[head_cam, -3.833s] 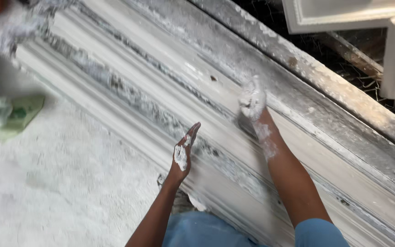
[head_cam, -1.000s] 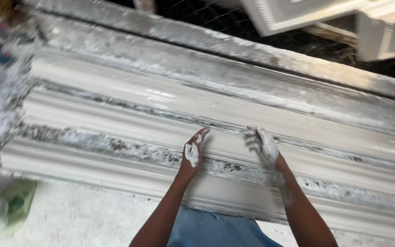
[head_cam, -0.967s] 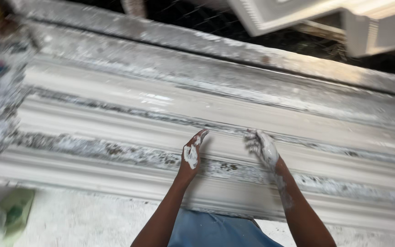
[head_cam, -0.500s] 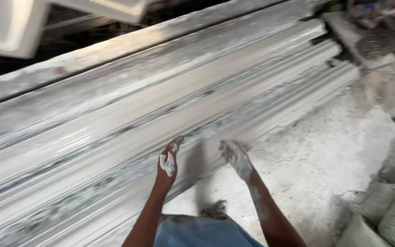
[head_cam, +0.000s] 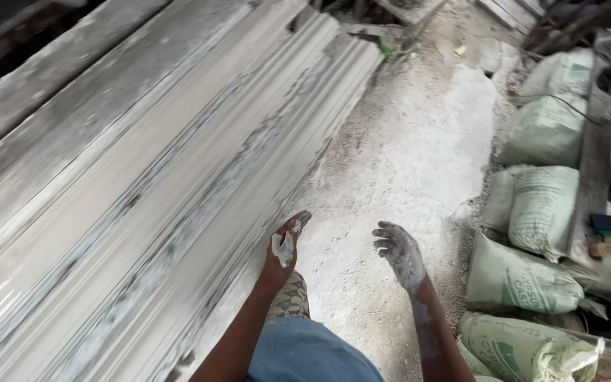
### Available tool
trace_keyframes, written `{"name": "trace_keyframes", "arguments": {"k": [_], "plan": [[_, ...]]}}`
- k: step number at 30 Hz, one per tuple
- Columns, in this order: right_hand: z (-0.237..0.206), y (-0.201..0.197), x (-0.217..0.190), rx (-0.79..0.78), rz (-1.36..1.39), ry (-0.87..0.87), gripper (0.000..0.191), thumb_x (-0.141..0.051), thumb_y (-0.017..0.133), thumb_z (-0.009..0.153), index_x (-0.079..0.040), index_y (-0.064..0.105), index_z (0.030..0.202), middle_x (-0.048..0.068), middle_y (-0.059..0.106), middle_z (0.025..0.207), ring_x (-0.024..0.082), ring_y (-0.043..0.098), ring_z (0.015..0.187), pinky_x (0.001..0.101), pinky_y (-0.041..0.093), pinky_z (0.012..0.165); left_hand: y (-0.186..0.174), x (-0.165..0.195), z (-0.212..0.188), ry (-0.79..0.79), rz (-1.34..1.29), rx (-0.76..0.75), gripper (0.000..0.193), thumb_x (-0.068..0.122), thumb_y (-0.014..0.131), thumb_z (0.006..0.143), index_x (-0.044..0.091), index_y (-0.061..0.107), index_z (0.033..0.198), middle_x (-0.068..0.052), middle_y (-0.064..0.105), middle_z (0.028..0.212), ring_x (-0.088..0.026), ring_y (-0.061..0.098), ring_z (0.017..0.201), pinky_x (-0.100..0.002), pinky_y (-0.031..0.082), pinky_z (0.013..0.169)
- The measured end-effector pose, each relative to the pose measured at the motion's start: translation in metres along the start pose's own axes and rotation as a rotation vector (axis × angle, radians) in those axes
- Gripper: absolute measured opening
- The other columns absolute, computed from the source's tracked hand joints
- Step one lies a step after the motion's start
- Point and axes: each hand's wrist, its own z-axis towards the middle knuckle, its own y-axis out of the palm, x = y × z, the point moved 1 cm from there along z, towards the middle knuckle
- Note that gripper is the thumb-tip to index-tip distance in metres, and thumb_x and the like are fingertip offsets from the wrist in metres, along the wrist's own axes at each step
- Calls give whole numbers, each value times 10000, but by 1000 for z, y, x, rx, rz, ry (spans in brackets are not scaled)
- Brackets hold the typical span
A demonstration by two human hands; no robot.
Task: The person wipes down long plaster cornice moldings with wet hands, washes their hands at a tap, dips a bundle of white fiberglass strands in a bucket of slurry, and spreads the strands along the mold cavities. They then pour liquid from a small container over the mold and smooth the surface by hand.
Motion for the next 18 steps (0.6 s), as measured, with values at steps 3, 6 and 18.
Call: {"name": "trace_keyframes", "arguments": {"k": [3, 6, 18], "plan": [[29, -34, -18, 38, 30, 32, 448, -314, 521, 1040, 3, 575, 1352, 133, 681, 1152, 222, 647, 961, 329, 521, 791, 45, -31, 41, -62, -146, -62, 325, 62, 473, 1068, -49, 536, 1367, -172, 650, 1316, -215, 623, 1238, -313, 453, 1077], [77, -55, -38, 92, 7, 38, 438, -315, 500, 1046, -11, 575, 1352, 123, 686, 1157, 215, 647, 960, 319, 508, 773, 81, -58, 89, -102, -93, -125, 345, 29, 492, 1031, -52, 527, 1364, -184, 636, 1311, -214, 608, 1242, -308, 455, 1066], [230, -131, -187, 216, 28, -22, 420, -290, 484, 1059, -11, 560, 1362, 140, 675, 1201, 212, 642, 1009, 322, 511, 823, 206, -42, 369, -213, -142, -330, 331, 130, 456, 1094, -51, 584, 1340, -157, 701, 1288, -208, 661, 1221, -316, 487, 1071]]}}
